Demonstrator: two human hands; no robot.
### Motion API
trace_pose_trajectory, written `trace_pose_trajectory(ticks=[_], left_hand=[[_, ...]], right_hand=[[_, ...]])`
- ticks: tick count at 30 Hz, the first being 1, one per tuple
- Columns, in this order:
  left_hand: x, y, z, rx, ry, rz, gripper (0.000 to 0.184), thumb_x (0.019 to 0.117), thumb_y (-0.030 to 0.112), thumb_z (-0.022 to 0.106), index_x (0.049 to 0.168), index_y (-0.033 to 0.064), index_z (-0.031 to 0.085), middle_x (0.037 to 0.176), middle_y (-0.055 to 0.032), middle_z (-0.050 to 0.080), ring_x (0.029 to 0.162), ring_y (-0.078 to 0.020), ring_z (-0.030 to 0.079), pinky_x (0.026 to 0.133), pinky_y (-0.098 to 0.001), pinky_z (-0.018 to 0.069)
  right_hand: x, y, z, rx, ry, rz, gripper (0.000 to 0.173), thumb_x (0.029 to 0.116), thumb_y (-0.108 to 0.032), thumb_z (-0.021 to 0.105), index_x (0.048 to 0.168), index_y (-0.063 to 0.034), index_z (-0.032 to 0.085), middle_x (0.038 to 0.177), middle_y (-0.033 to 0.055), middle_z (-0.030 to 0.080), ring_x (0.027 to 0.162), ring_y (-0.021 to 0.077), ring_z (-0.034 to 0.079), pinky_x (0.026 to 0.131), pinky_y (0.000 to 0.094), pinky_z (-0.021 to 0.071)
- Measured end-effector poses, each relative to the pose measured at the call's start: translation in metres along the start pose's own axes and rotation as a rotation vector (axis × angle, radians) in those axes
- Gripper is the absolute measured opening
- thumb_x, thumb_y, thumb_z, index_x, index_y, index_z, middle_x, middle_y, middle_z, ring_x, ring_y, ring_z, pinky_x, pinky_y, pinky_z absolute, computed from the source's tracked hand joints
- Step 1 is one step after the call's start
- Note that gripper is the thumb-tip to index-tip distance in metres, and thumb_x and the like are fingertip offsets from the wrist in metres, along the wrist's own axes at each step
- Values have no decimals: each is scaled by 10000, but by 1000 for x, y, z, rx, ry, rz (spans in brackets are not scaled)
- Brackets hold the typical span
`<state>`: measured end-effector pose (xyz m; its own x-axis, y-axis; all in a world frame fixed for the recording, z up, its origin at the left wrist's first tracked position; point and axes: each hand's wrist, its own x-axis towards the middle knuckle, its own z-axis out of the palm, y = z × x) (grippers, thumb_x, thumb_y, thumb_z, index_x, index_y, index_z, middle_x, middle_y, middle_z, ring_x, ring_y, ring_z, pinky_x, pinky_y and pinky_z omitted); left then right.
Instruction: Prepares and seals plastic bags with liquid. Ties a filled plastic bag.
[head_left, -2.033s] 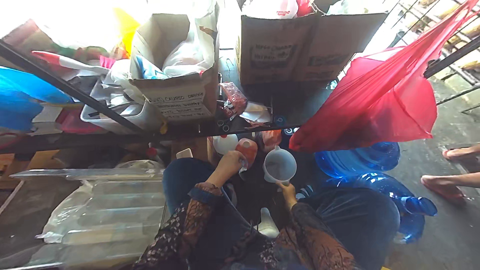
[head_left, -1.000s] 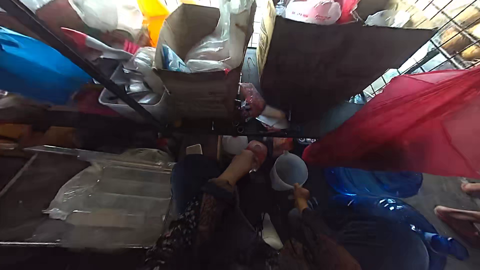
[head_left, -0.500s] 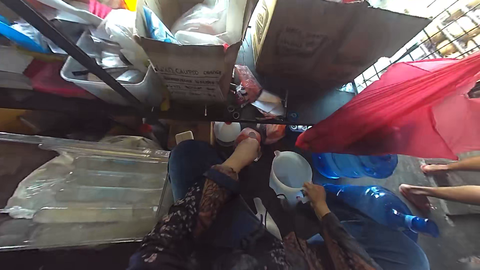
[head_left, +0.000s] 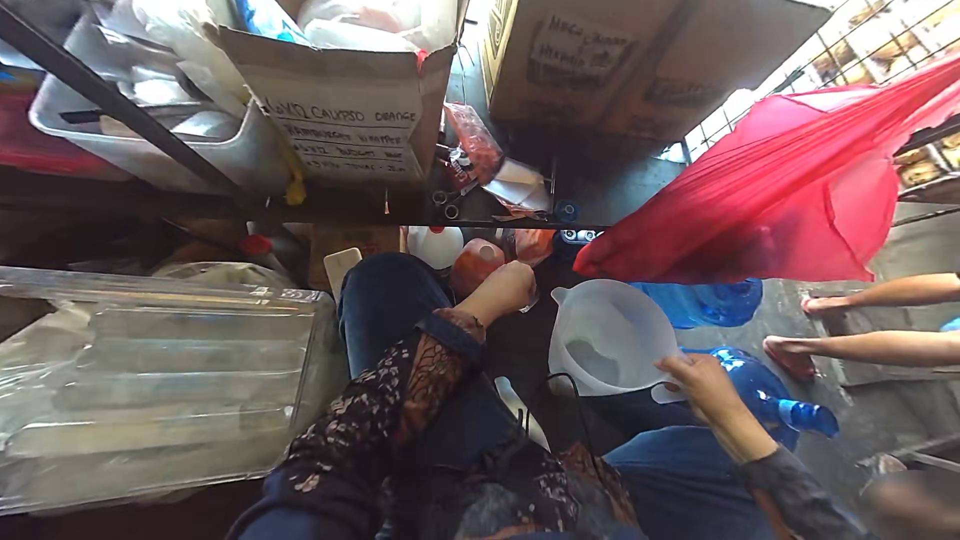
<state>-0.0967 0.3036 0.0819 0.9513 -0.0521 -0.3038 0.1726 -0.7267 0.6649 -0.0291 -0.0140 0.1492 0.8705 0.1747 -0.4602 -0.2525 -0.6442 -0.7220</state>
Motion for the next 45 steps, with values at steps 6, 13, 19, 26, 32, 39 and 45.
trace_pose_trajectory(ticks=[6,13,19,26,32,39,45], left_hand=[[3,5,4,-15,7,37,213,899,18,655,1089,-25,741,1099,-213,717,1096,-385,666,956,-573,506],[1,7,3,-6,-19,29,209,912,1,635,1089,-10,746,1106,-192,722,1106,-356,668,964,-536,511],[2,8,4,11,-38,11,217,920,8,630,1107,-13,738,1115,-201,714,1123,-368,658,972,-544,503],[5,10,8,17,-34,34,175,927,31,630,1059,-21,733,1059,-202,716,1072,-369,668,936,-550,510],[7,9,12,-7,-10,64,168,910,10,644,1041,-32,740,1069,-217,719,1086,-385,670,949,-568,512],[8,10,13,14,-46,56,180,919,30,652,1065,-26,741,1074,-211,719,1089,-377,670,954,-560,512],[10,13,13,25,-67,48,190,913,15,641,1069,-27,739,1078,-211,717,1090,-375,667,953,-556,508]], right_hand=[[-5,-16,-3,-71,-42,13,290,879,5,656,627,-101,557,535,-39,574,463,40,545,481,207,478],[1,-19,-1,-181,-77,22,303,865,-63,681,599,-118,545,507,-42,555,434,43,519,468,221,450],[6,-26,-3,-352,-120,24,328,904,-145,691,605,-115,561,521,-41,561,454,53,521,492,260,445],[7,-34,-7,-428,-145,53,320,948,-201,681,664,-85,589,563,-21,579,484,74,543,522,284,468],[9,-36,-6,-497,-167,46,328,958,-249,676,698,-62,608,587,-5,569,509,99,542,549,335,475],[10,-37,-8,-528,-189,69,366,969,-286,670,671,-88,592,560,-10,571,487,92,537,534,329,463],[8,-42,-9,-538,-200,68,377,972,-304,663,670,-90,593,562,-16,563,489,94,533,532,334,459]])
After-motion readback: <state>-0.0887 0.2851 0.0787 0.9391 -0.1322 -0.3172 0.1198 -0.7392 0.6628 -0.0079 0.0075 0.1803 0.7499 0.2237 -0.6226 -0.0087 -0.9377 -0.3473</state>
